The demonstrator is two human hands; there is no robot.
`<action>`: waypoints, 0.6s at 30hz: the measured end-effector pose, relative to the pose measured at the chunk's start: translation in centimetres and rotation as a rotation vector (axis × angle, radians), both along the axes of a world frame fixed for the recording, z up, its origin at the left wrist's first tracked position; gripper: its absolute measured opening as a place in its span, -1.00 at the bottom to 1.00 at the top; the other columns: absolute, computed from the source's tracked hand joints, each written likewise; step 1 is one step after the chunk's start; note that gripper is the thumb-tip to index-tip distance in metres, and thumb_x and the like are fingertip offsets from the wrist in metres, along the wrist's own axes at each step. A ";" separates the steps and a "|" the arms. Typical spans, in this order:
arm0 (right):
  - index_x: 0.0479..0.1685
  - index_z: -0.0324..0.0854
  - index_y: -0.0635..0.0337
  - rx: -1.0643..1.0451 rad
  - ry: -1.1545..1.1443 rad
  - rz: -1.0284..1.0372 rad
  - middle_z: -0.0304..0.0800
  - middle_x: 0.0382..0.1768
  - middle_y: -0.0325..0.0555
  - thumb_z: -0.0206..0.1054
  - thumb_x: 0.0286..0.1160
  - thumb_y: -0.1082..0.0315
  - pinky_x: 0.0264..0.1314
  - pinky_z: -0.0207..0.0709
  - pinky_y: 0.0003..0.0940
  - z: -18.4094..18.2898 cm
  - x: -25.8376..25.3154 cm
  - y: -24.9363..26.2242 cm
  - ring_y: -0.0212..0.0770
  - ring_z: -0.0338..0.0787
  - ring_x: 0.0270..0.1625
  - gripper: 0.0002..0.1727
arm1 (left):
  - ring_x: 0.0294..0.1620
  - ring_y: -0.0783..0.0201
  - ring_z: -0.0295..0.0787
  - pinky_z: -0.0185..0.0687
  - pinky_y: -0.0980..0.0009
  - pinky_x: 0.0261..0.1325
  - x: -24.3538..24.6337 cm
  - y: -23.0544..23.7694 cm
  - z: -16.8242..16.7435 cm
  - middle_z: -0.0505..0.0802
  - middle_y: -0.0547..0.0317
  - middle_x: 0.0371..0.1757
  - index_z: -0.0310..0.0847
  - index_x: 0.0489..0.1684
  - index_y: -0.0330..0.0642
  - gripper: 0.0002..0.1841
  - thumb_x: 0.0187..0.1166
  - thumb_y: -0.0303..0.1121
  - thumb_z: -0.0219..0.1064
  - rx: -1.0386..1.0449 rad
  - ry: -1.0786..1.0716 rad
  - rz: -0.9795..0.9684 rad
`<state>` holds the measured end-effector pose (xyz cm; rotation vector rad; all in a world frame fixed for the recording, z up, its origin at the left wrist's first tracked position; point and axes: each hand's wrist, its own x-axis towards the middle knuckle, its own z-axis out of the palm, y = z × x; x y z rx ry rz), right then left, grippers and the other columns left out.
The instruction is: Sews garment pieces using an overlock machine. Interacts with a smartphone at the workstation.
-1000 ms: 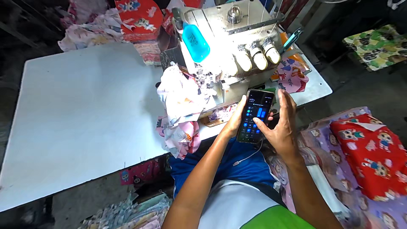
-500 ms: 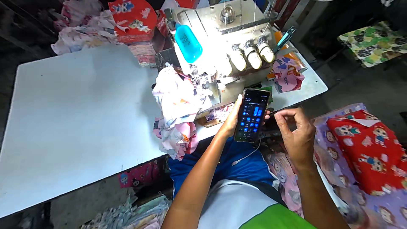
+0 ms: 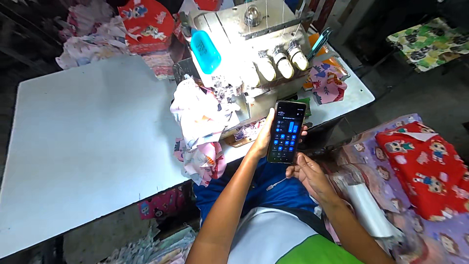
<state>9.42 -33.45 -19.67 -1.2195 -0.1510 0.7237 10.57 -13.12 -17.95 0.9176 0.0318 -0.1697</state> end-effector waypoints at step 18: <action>0.33 0.52 0.34 -0.378 -0.800 0.047 0.90 -0.17 -0.25 -0.07 0.87 0.28 0.04 0.83 -0.35 5.2 11.4 -7.2 -0.39 0.91 -0.17 -0.62 | 0.12 0.22 0.87 0.77 0.25 0.25 -3.1 0.9 3.0 0.86 0.03 0.19 0.43 0.54 -0.32 -0.22 0.87 0.10 -0.54 0.304 0.010 0.112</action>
